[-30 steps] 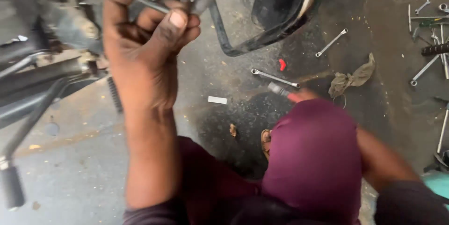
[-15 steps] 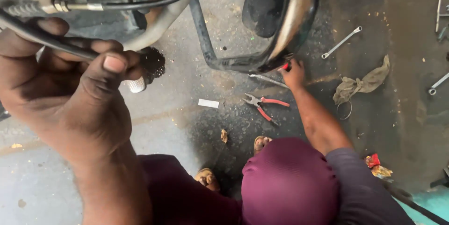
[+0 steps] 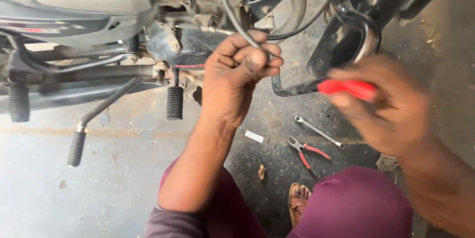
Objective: The recorder is replacing or inspecting the spark plug on a motorcycle.
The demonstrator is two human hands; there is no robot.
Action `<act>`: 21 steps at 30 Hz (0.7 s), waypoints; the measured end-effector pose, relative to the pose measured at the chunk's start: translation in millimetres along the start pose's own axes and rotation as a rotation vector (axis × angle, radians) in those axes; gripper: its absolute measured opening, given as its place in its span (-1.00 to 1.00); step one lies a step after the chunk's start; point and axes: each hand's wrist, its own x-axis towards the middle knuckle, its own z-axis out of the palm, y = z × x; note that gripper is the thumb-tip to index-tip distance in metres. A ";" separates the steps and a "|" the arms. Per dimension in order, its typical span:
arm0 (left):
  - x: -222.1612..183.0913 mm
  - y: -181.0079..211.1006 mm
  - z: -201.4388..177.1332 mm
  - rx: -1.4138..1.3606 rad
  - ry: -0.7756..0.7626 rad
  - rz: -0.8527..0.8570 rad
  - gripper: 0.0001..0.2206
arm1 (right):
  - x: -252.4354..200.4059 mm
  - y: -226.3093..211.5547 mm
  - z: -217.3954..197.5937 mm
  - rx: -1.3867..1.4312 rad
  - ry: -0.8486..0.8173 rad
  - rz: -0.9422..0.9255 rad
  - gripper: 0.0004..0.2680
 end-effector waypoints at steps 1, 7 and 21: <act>1.0 0.8 -0.8 -0.088 -0.055 -0.066 -0.71 | 30.2 -37.7 22.8 -0.134 -0.103 -0.096 -0.76; 4.2 5.9 -7.0 -0.240 -0.168 -0.069 -0.82 | 46.2 -53.8 66.3 0.210 -0.023 0.085 -0.78; 7.1 5.7 0.2 -0.025 -0.013 0.076 -0.79 | 57.6 -78.2 83.4 -0.449 0.087 -0.187 -0.81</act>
